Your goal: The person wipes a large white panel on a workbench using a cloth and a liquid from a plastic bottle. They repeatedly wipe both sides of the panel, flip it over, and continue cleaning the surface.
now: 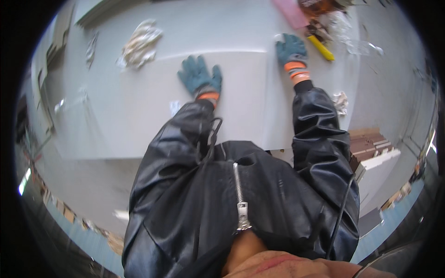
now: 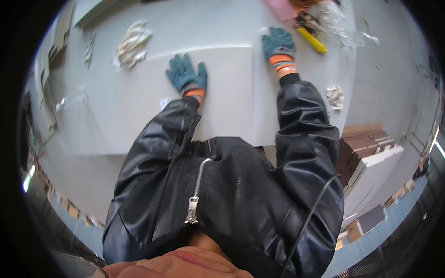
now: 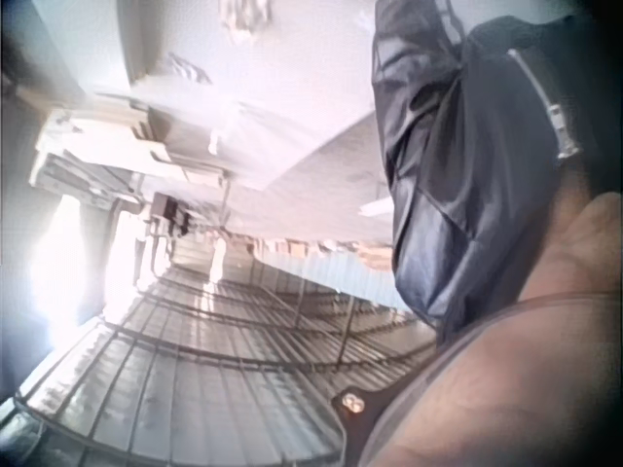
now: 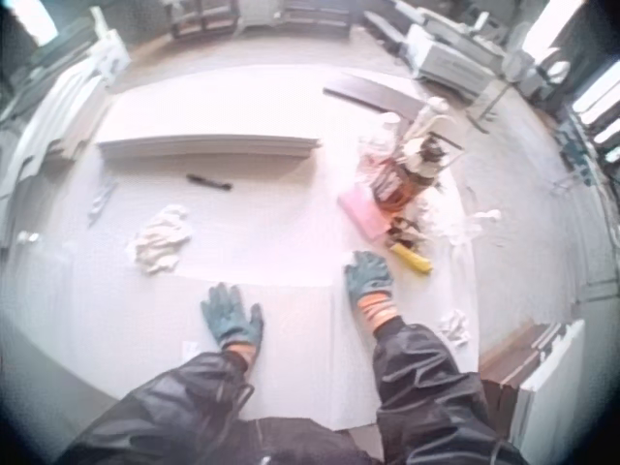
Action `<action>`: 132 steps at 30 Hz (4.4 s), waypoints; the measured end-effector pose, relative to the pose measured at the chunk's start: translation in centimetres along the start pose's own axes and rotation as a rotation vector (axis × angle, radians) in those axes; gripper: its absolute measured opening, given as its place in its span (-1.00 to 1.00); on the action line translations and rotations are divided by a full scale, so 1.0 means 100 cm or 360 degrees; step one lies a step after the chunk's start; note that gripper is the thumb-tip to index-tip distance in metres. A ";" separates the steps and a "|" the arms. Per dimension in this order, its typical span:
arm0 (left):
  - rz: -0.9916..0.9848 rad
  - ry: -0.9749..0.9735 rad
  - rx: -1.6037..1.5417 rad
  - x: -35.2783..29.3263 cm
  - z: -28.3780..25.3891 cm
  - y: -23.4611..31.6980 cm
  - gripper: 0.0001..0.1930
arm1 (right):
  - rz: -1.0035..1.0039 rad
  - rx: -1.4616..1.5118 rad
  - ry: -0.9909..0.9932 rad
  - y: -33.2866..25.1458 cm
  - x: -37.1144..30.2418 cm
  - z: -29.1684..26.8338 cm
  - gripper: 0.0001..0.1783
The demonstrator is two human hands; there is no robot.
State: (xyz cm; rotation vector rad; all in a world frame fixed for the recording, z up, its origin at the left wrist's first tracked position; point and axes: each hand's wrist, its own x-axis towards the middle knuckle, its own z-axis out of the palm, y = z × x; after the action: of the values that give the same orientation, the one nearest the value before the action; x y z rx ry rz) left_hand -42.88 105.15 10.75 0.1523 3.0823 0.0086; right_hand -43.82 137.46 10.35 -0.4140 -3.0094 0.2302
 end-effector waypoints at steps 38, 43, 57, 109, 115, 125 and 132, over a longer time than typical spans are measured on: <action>-0.0545 0.0056 0.0360 0.207 0.000 -0.139 -0.03 | -0.0075 0.0359 -0.0457 -0.207 0.183 -0.006 -0.36; -0.0424 0.0093 0.0269 0.220 -0.007 -0.143 -0.12 | -0.0183 0.0309 -0.0602 -0.221 0.198 0.013 -0.49; 0.0632 0.0347 0.0440 0.360 0.000 -0.126 -0.49 | 0.0338 0.0156 0.0211 0.022 0.017 -0.068 -0.51; -0.0723 0.1031 0.0363 0.211 -0.010 -0.247 -0.06 | -0.0168 -0.0245 0.0809 -0.024 0.071 -0.067 -0.48; 0.0120 0.1325 0.0106 0.142 -0.001 -0.153 -0.23 | 0.0663 -0.0415 0.0658 0.118 -0.030 -0.085 -0.47; 0.0722 0.0590 -0.0759 0.030 -0.025 0.037 -0.37 | 0.0670 -0.0127 0.0653 0.172 -0.088 -0.094 -0.38; 0.0831 0.0530 -0.0450 0.027 -0.001 0.039 -0.52 | 0.1005 -0.0196 -0.0319 0.149 -0.213 -0.114 -0.61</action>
State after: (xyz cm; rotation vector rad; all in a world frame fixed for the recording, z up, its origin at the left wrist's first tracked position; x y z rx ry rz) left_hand -45.14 109.30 10.75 1.0228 3.2018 0.5368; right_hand -18.21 147.33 17.63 -1.4253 -2.9839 0.1320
